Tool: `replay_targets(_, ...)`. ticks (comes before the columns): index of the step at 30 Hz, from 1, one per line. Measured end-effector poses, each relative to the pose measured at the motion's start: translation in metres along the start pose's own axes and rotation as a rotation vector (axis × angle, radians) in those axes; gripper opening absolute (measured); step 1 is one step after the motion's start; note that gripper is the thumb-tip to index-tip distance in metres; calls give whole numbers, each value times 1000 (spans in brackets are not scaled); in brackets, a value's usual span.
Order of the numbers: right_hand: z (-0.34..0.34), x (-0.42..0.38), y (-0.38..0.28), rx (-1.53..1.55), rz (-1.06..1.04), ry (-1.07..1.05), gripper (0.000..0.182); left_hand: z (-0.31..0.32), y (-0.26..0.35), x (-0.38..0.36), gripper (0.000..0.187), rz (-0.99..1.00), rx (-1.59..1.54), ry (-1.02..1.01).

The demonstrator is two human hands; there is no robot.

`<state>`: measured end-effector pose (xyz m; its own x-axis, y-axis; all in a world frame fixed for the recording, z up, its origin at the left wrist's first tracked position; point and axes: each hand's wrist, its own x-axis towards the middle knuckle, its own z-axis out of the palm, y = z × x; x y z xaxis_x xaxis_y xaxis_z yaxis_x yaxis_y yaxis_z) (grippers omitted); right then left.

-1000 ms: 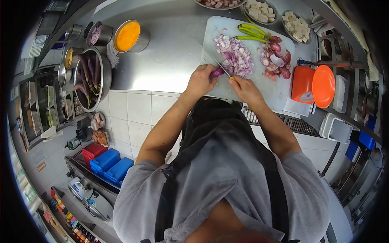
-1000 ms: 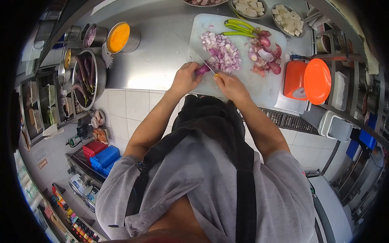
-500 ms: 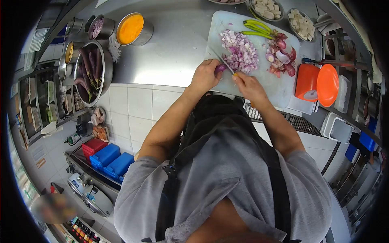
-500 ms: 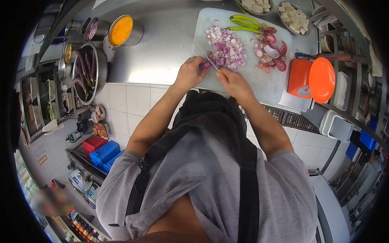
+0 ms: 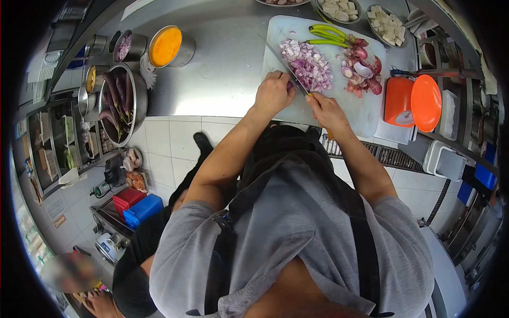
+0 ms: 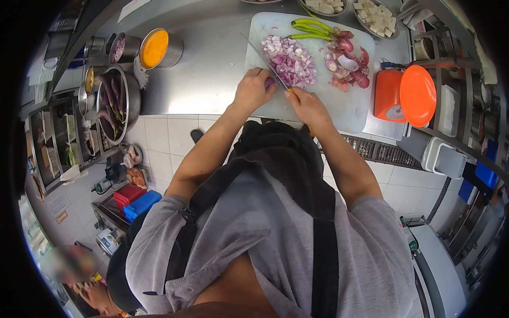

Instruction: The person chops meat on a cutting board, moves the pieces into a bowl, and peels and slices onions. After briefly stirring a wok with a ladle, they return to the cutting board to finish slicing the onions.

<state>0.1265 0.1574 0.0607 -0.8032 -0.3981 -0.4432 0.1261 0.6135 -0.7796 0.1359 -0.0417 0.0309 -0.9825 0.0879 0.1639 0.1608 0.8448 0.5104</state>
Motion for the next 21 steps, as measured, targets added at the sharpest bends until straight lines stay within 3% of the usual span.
replay_targets(1,1,1,4,-49,-151,65,33,-1,1,0,27,3,1,-2)
replay_targets(4,-5,-6,-7,-72,-255,121,33,-13,1,-10,28,-41,-113,33)
replay_targets(8,-1,-7,-16,-37,-136,30,33,-17,-10,-20,29,-75,-209,1)
replay_targets(21,13,3,-2,-111,-263,94,30,-13,-7,-21,30,-53,-215,37)
